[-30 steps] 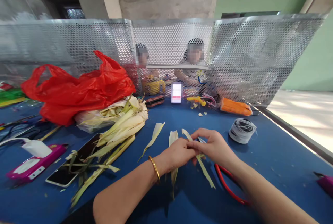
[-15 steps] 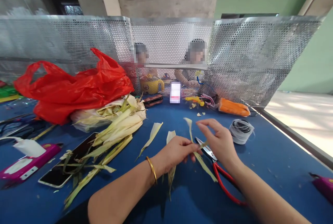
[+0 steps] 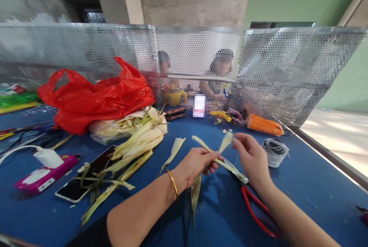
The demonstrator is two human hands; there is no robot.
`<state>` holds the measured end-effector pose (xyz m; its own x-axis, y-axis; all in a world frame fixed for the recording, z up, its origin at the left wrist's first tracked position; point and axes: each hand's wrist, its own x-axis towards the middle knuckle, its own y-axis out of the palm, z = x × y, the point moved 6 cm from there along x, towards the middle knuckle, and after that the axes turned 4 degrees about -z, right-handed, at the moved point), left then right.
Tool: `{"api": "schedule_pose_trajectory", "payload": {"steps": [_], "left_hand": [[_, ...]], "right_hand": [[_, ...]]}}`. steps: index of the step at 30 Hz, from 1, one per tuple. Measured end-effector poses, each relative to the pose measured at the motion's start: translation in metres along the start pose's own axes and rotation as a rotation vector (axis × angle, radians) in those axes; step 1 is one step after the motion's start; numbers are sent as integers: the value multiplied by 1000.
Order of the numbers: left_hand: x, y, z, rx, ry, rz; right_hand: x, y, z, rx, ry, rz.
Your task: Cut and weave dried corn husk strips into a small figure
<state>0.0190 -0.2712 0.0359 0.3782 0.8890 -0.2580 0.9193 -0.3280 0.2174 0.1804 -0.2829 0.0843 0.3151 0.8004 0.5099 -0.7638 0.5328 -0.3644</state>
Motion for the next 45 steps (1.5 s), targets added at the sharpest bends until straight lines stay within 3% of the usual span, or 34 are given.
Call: {"api": "schedule_pose_trajectory", "payload": {"steps": [2,4,5,8,12,15,20,24,29,30,35,39,45], "left_hand": [[1,-4,-4,-157,1,-54],[2,-6,-9,-301,20,-70],[2,-6,-11,-350,39,-67],[2,-5,-13,-404,90,-67],[2,-2,-8,-358,78,-57],[2,-4,-8,-327,113,-83],[3,-6,-11,-383,138,-120],[4,-8,-13,-389,141,-114],[5,-13,-15,-311,81,-83],[5,-14,-15,-316,56,-75],[4,-15,-11,-241,21,-97],[7,-17,-11,-85,130,-157],[10,-19,-10,-73,180,-193]], "right_hand": [[-7,-12,28,-192,-310,-137],[-19,-6,48,-293,-531,-51],[-25,2,52,-325,-571,35],[-39,27,45,-385,-497,262],[-47,48,23,-321,-307,379],[-48,52,20,-249,-277,390],[-50,50,34,-143,-380,406],[-51,41,46,-220,-473,407],[-37,17,54,-487,-640,97],[-34,17,51,-524,-640,84],[-33,34,35,-530,-557,321],[-38,34,41,-575,-609,313],[-40,31,50,-567,-640,325]]}}
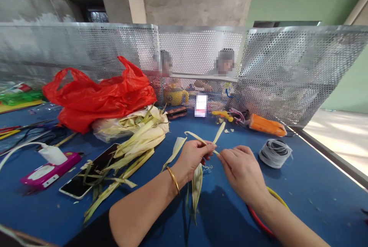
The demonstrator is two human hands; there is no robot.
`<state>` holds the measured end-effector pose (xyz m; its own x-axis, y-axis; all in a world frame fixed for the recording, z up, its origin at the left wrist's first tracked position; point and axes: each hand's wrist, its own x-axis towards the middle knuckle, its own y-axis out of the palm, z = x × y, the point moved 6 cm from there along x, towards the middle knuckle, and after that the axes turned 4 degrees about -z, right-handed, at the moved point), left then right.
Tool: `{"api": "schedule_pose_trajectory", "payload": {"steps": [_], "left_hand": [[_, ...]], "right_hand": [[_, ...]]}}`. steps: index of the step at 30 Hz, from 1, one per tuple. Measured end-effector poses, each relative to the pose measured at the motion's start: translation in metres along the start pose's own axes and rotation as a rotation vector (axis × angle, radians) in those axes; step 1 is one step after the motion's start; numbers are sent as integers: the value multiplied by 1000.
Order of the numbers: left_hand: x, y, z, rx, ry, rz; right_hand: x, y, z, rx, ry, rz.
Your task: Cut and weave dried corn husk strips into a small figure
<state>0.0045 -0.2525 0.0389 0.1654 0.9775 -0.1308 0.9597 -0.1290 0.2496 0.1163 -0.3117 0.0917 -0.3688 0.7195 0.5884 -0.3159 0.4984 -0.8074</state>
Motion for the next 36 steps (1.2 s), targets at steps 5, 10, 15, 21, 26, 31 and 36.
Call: {"api": "schedule_pose_trajectory", "payload": {"steps": [5,10,15,21,26,31,36], "left_hand": [[-1,-2,-3,-23,-21,-22],[-3,0,-4,-61,-140,60],[-8,6,-3,-54,-114,68],[3,-3,-7,15,-69,86],[21,-32,-6,-122,-180,-71],[8,-14,2,-94,-456,323],[-1,2,10,-70,-394,370]], "right_hand": [[1,1,-5,-16,14,32],[4,-4,-24,-56,78,-25],[4,-2,-25,-5,40,-40],[6,-17,-24,-88,-26,-181],[9,-21,-33,50,-24,-157],[11,-12,-30,142,-64,-59],[8,-12,-23,110,-114,-114]]}}
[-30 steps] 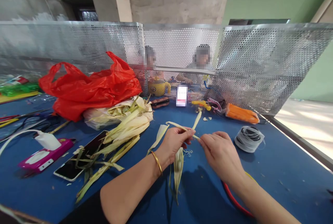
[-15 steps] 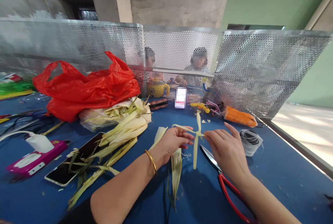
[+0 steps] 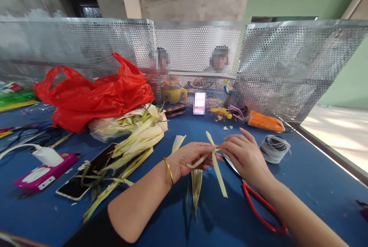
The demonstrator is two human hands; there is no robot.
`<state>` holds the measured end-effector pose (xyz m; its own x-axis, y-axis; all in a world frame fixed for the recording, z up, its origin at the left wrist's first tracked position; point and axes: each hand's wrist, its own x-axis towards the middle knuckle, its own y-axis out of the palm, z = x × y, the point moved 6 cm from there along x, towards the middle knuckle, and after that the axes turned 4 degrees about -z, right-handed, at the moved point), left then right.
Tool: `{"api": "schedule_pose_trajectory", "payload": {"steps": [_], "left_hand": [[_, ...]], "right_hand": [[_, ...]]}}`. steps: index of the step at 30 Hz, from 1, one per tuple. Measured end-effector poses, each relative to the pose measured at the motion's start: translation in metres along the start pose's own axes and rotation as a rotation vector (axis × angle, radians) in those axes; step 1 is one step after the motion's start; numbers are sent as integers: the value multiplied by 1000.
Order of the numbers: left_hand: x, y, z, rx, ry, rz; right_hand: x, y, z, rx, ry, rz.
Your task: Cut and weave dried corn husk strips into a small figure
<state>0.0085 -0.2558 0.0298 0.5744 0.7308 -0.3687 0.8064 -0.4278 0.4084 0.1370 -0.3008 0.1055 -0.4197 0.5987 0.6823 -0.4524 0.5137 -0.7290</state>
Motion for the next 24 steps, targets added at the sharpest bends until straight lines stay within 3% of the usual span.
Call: {"api": "schedule_pose_trajectory", "payload": {"steps": [5,7,10,12,15,20,24], "left_hand": [[4,3,-1,-160,119,-80],[3,4,-4,-195,147,-59],[2,6,-5,-208,147,-21],[0,8,-4,-200,127,-5],[-2,12,-2,-216,95,44],[-9,26,2,-338,37,169],[-9,27,1,-358,65,168]], "right_hand": [[-9,-24,-11,-161,165,-433],[-9,-17,-14,-86,195,-369],[-6,10,-9,106,162,-84],[-8,22,-7,197,183,11],[-11,28,-8,292,258,17],[-10,29,-6,417,222,35],[-10,30,-6,442,257,46]]}}
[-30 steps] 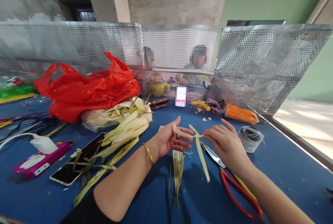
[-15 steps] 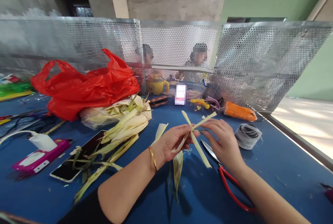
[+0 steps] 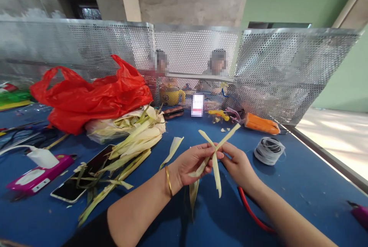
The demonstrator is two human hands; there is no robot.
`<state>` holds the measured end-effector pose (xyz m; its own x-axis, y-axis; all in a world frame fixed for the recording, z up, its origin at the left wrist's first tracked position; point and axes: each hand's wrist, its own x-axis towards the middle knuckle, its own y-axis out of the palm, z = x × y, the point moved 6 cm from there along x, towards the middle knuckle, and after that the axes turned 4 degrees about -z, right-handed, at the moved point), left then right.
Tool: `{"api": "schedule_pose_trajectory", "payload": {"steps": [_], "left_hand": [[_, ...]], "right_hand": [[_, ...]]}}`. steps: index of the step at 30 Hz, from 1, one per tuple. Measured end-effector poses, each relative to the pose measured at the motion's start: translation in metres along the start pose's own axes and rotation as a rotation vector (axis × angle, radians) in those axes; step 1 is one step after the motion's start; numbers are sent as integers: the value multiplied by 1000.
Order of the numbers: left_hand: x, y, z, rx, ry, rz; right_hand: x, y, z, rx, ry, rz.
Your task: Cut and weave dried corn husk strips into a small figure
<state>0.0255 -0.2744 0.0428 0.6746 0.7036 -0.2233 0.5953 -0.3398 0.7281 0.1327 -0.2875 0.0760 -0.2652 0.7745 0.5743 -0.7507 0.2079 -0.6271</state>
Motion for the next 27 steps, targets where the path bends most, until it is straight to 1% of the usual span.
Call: {"api": "schedule_pose_trajectory", "payload": {"steps": [5,7,11,14,16,18,19,20,21,22,24,25,26,27], "left_hand": [[1,-4,-7,216,68,-42],[0,-3,-8,229,78,-66],[0,-5,-7,170,75,-148],[0,-5,-3,144,46,-162],[0,-6,-3,183,57,-178],[0,-6,-6,267,104,-215],[-1,-7,-8,317,130,-241],[-2,-7,-11,365,152,-271],[-2,-8,-13,408,165,-300],[-3,-9,-13,444,166,-325],[-2,-10,-12,512,143,-348],[-1,-10,-10,559,130,-344],[0,-9,-7,625,124,-329],[1,-8,-4,710,133,-304]], "right_hand": [[0,-3,1,-238,-73,0],[0,-7,4,-337,-114,-7],[0,-9,11,-553,-178,-29],[-1,-4,11,-567,-186,-6],[-2,0,7,-499,-168,18],[-1,1,1,-403,-133,42],[0,-2,-1,-370,-110,22],[1,-7,-3,-357,-82,-38],[1,-16,-4,-364,-48,-138],[0,-28,-4,-385,-9,-265],[-3,-48,-1,-427,57,-505],[-4,-54,1,-434,70,-558],[-3,-55,4,-432,68,-550],[-1,-52,6,-417,59,-490]]}}
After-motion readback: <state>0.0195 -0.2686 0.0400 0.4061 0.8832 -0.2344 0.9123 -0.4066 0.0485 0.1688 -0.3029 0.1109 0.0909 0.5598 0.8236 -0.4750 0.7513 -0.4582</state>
